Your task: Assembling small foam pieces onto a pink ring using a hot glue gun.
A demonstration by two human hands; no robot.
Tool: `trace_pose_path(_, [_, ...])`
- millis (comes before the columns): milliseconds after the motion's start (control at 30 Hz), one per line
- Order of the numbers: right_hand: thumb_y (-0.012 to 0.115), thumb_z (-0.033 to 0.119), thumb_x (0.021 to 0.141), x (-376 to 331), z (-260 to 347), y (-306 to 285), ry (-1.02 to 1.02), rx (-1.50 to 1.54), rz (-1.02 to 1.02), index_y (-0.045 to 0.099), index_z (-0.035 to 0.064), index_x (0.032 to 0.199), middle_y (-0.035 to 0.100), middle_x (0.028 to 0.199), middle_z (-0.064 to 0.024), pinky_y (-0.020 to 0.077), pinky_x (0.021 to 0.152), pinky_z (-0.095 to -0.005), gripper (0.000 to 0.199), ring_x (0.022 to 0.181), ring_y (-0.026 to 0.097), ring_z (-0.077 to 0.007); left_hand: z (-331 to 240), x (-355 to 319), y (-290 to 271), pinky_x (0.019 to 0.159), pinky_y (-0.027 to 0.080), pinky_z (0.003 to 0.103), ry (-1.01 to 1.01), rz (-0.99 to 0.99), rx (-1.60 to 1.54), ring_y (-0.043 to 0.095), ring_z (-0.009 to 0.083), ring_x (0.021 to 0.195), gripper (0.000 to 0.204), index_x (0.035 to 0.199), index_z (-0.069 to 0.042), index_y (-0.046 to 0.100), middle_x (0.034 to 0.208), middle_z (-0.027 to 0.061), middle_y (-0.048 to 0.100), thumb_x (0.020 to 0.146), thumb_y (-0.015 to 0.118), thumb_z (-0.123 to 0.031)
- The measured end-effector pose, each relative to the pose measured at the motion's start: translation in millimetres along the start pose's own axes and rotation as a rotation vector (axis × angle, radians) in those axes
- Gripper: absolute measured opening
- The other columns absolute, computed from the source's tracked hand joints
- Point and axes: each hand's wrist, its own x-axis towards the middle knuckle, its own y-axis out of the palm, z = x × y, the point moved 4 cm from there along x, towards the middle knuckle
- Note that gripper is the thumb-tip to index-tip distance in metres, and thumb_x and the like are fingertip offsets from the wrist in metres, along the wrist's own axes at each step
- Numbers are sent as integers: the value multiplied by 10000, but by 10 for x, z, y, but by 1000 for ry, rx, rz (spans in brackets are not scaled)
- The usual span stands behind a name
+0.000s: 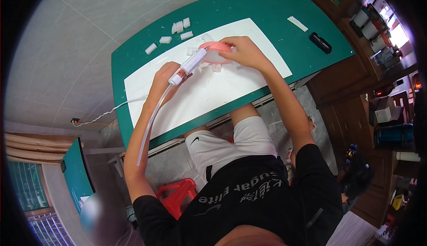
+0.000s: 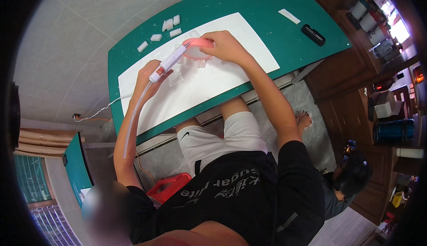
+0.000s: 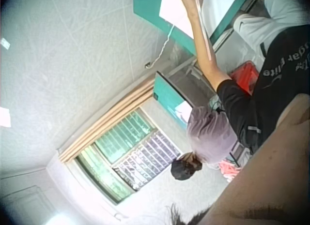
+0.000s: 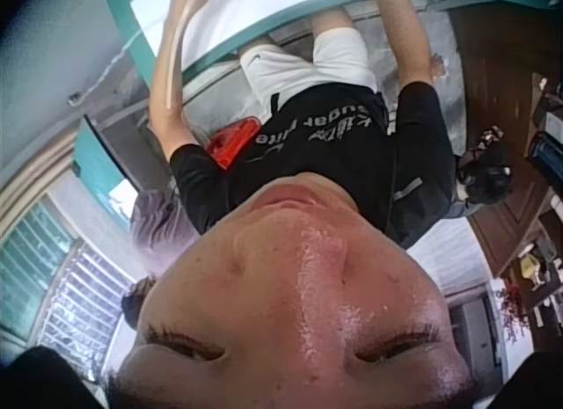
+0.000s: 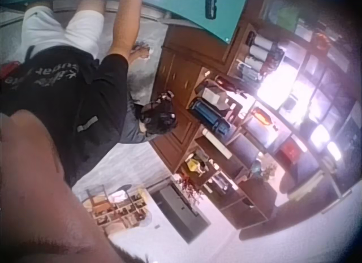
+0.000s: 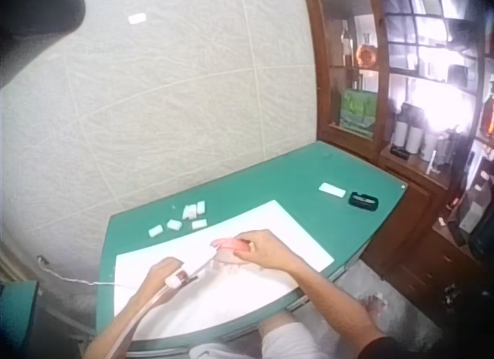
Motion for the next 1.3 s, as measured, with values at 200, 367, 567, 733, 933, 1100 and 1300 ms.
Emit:
trace_pose_path(200, [697, 213, 804, -8, 6, -3, 0, 10, 1, 694, 2, 1114, 715, 1014, -166, 513, 892, -358, 375, 934, 676, -278, -4, -15, 4, 649, 509, 388, 5, 28, 5, 629, 312, 736, 255, 900, -16, 632, 834, 145, 638, 787, 803, -169])
trace_pose_path(367, [704, 215, 805, -13, 5, -14, 10, 4, -3, 694, 1, 1116, 714, 1028, -172, 510, 905, -361, 378, 942, 677, -284, -18, -87, -30, 727, 534, 375, 49, 40, -18, 657, 326, 829, 272, 969, -19, 643, 926, 149, 669, 787, 793, -154])
trace_pose_path(567, [706, 217, 808, -27, -18, -15, 25, 5, -12, 695, 4, 1119, 713, 1044, -173, 504, 928, -362, 377, 960, 677, -289, 51, -341, -101, 845, 535, 366, -18, 123, -110, 662, 325, 952, 290, 1047, -19, 643, 1048, 148, 673, 768, 721, -35])
trace_pose_path(733, [703, 222, 812, -32, -12, -26, 11, 29, -7, 694, -4, 1119, 713, 1045, -169, 506, 930, -364, 382, 960, 675, -289, 236, -523, -254, 835, 535, 361, -53, 92, -44, 662, 327, 955, 284, 1048, -10, 635, 1102, 148, 649, 773, 701, -8])
trace_pose_path(933, [696, 223, 817, -35, 1, -28, 16, 25, -20, 695, -5, 1116, 712, 1052, -169, 502, 935, -365, 376, 959, 673, -291, 530, -712, -312, 818, 516, 382, -242, 74, 65, 634, 336, 956, 288, 1036, 3, 625, 1104, 156, 597, 761, 706, 14])
trace_pose_path(1100, [693, 223, 819, -47, 12, -19, 25, 12, -17, 694, -7, 1117, 710, 1056, -173, 502, 937, -366, 376, 963, 672, -293, 976, -898, -191, 864, 511, 357, -491, 165, -21, 613, 329, 980, 475, 1133, 18, 606, 1135, 156, 566, 681, 748, 54])
trace_pose_path(1300, [698, 220, 813, -57, 40, -27, 10, 15, -18, 692, -16, 1105, 709, 1055, -181, 501, 924, -360, 375, 945, 670, -298, 996, -737, -224, 981, 474, 345, -548, 365, -125, 578, 297, 1107, 648, 1271, -14, 535, 1283, 158, 505, 667, 766, 22])
